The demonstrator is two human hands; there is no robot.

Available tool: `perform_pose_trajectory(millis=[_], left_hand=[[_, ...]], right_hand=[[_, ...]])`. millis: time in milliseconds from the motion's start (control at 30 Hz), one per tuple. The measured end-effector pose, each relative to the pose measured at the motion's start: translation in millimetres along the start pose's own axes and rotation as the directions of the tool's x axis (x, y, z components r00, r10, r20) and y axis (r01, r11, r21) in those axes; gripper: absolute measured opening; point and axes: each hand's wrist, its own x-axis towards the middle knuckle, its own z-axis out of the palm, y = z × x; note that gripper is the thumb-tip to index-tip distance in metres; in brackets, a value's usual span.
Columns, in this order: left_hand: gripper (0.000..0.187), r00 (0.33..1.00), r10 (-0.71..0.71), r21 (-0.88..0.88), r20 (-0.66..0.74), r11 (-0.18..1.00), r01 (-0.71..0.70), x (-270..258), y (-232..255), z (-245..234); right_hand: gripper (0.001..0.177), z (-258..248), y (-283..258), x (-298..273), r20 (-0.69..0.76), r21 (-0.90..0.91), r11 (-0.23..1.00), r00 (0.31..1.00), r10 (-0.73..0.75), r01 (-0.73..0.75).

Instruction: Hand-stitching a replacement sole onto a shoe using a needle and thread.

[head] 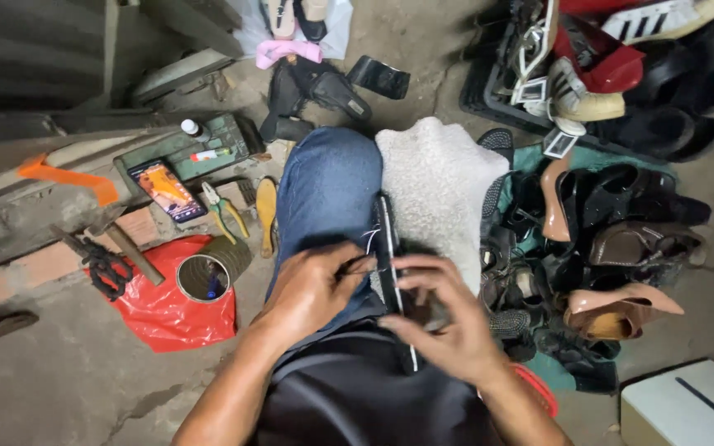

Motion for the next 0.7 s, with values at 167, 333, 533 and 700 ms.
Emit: perform_pose_trajectory(millis=[167,333,533,700], left_hand=[[0.032,0.991,0.096,-0.012,-0.097,0.995,-0.097,-20,-3,-2],[0.034,0.956,0.160,0.133,-0.244,0.983,-0.130,-27,-10,11],[0.037,0.927,0.036,0.285,-0.373,0.955,0.078,-14,-14,21],[0.029,0.863,0.254,0.339,-0.436,0.935,-0.104,6,-13,31]], right_hand=[[0.038,6,-2,1,-0.011,-0.097,0.995,0.999,-0.035,0.034],[0.040,9,0,1,0.035,-0.130,0.990,0.998,-0.042,0.047],[0.061,4,7,-7,-0.013,-0.203,0.979,1.000,0.002,-0.005],[0.063,2,-1,-7,-0.069,-0.259,0.963,0.996,0.061,-0.077]])
